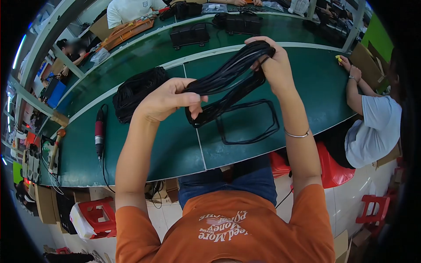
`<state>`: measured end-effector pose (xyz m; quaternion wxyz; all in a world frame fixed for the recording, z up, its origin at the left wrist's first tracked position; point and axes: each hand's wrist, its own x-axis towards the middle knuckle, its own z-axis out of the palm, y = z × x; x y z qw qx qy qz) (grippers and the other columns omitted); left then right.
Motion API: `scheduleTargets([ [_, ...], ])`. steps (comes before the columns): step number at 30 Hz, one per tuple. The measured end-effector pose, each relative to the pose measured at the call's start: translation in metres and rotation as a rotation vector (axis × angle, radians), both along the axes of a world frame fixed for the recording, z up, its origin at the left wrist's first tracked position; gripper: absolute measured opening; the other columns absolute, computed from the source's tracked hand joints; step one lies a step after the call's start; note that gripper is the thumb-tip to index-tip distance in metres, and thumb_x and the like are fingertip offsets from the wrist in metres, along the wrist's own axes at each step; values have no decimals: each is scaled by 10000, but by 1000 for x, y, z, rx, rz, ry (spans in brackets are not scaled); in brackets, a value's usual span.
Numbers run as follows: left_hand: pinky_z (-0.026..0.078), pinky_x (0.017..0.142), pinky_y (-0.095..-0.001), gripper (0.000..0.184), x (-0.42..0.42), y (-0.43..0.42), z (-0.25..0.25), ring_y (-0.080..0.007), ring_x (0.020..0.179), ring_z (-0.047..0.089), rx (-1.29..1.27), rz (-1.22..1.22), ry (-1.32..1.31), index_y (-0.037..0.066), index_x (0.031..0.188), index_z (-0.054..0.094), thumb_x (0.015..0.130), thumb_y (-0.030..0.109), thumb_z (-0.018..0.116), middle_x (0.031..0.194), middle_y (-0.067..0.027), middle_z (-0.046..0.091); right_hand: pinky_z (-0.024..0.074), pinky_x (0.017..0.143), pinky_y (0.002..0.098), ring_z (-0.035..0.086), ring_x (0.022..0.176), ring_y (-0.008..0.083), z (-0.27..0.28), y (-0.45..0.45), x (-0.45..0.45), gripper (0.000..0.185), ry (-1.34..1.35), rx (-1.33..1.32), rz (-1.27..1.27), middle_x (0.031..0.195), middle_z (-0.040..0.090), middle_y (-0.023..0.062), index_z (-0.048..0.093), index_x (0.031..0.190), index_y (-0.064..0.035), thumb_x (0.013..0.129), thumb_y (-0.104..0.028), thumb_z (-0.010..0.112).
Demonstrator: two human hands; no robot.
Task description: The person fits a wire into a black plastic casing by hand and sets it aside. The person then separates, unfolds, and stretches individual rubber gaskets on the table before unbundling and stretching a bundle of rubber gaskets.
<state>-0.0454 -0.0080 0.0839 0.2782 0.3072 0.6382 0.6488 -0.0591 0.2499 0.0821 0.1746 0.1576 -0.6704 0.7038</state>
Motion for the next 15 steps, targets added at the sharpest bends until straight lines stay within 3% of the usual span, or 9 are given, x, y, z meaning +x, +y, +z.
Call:
scheduleTargets([
  [2,469,721,-347,296,-3,-4,-8,-191,662,571,282,-47,-65,19,875,568,786,278,680,704,-37,530,388,541,210,466,572,78,-1,0,0,384,-9,39,3,676,528,7,627,1011,-53,755,103,387],
  [5,431,804,-397,272,-6,-7,-17,-204,773,522,589,-47,-161,55,941,541,850,300,616,800,-11,489,394,548,226,454,570,88,-7,-4,0,347,-51,94,-1,636,500,6,616,995,-19,733,89,417],
  [7,415,792,-386,234,-6,-6,-16,-198,754,491,744,-18,-283,67,955,536,886,287,570,791,-1,473,418,539,242,480,554,91,-13,-7,-5,218,-103,89,57,619,517,10,617,965,-7,777,13,508],
  [11,403,756,-384,258,-8,-5,-18,-204,741,473,855,40,-440,61,961,540,918,314,514,784,-15,494,428,542,253,475,538,99,-19,-11,-7,100,-235,22,151,599,497,10,600,879,9,809,-43,550],
  [12,400,755,-389,347,-7,-5,-18,-218,741,473,859,45,-469,51,969,541,927,385,458,791,-37,510,432,544,261,467,527,103,-22,-10,-9,75,-263,-39,197,588,483,7,582,830,2,819,-70,564],
  [15,400,752,-398,436,-4,-8,-18,-233,739,472,776,-15,-447,40,978,540,928,447,392,804,-53,517,441,547,278,448,507,108,-29,-6,-13,123,-308,-103,261,570,456,2,548,751,-18,830,-107,581],
])
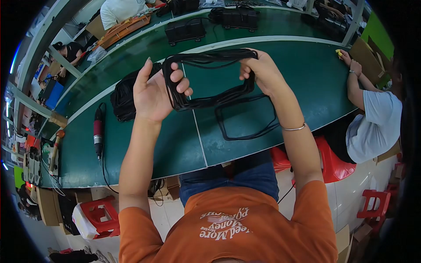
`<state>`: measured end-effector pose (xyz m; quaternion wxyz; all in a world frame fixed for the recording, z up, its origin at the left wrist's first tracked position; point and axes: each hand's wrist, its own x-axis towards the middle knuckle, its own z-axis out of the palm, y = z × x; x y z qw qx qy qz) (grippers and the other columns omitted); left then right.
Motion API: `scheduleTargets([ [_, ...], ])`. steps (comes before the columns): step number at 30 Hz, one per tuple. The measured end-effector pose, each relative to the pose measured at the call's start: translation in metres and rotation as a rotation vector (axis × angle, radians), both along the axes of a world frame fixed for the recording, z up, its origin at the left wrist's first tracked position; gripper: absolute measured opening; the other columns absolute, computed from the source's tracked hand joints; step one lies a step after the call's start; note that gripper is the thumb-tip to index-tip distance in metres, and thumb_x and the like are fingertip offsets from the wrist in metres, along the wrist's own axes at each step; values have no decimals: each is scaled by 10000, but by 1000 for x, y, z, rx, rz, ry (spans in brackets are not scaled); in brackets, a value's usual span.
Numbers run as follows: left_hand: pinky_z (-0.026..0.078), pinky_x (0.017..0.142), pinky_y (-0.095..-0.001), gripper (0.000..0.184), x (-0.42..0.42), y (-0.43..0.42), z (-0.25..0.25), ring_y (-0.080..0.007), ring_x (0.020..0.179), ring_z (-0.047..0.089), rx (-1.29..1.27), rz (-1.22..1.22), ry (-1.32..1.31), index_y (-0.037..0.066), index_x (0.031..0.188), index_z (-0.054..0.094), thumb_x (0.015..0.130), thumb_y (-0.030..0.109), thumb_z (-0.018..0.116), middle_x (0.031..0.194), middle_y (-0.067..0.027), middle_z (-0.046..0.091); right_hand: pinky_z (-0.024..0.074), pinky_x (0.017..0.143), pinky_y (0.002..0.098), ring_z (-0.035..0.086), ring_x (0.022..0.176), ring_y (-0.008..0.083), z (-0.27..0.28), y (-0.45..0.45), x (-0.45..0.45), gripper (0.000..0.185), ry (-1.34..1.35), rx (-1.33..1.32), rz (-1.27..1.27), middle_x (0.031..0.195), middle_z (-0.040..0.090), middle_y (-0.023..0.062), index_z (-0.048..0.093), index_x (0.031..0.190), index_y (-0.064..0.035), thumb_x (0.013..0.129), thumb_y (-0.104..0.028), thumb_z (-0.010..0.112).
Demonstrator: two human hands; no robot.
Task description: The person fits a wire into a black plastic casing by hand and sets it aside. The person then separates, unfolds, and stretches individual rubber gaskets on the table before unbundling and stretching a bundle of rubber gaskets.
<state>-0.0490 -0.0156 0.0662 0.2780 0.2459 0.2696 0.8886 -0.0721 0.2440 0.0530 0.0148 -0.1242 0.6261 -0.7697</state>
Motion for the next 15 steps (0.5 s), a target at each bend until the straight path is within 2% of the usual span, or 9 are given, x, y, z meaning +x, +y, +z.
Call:
scheduleTargets([
  [3,408,763,-407,443,0,-4,-9,-250,749,512,-174,44,115,23,963,562,913,431,396,787,-79,545,448,561,288,440,509,111,0,6,0,136,-20,13,30,581,453,5,531,733,-34,829,-116,582],
  [4,427,752,-393,373,1,-6,-13,-234,710,549,-248,94,211,11,962,576,892,362,474,779,-84,575,450,573,288,442,520,111,0,8,-1,125,-21,28,39,599,463,9,531,744,-37,827,-116,582],
  [5,427,752,-393,373,0,-8,-13,-234,710,549,-250,96,209,11,962,576,892,362,474,779,-84,575,450,573,288,442,520,111,-1,8,-2,125,-22,27,41,599,463,9,531,744,-37,827,-116,582],
  [6,436,737,-384,332,-1,-10,-12,-220,680,559,-296,31,308,8,966,579,880,321,510,788,-79,589,436,583,282,430,535,103,-2,9,-2,86,-30,-61,45,608,453,3,570,852,-25,822,-105,580],
  [7,445,721,-375,295,-2,-12,-11,-206,651,569,-342,-35,407,5,970,583,867,279,547,796,-73,603,421,593,275,418,549,94,-3,11,-3,167,-38,-149,49,616,443,-4,610,960,-13,818,-95,577],
  [8,452,688,-356,265,0,-11,-11,-189,610,573,-337,-36,373,10,990,577,850,235,593,807,-61,619,416,598,271,410,563,89,-2,13,-1,273,-54,-177,78,630,442,-12,600,1085,-18,821,-82,571],
  [12,462,719,-368,285,4,-4,-21,-207,675,599,-191,112,116,3,1074,551,896,227,553,854,-60,637,422,607,282,426,565,81,-11,23,-7,308,-178,-236,156,662,453,-12,564,1123,-18,816,-46,558],
  [14,468,766,-384,301,2,-4,-25,-236,741,619,-102,104,-15,-2,1113,543,907,218,539,924,-64,654,430,606,283,432,560,81,-14,25,-10,318,-229,-208,192,673,465,-13,557,1126,-18,810,-54,570],
  [15,471,833,-396,340,-3,-6,-28,-260,835,636,-49,20,-6,8,1138,535,903,253,550,984,-80,658,437,606,284,438,555,82,-15,25,-10,329,-281,-181,212,685,477,-13,550,1129,-17,804,-62,583],
])
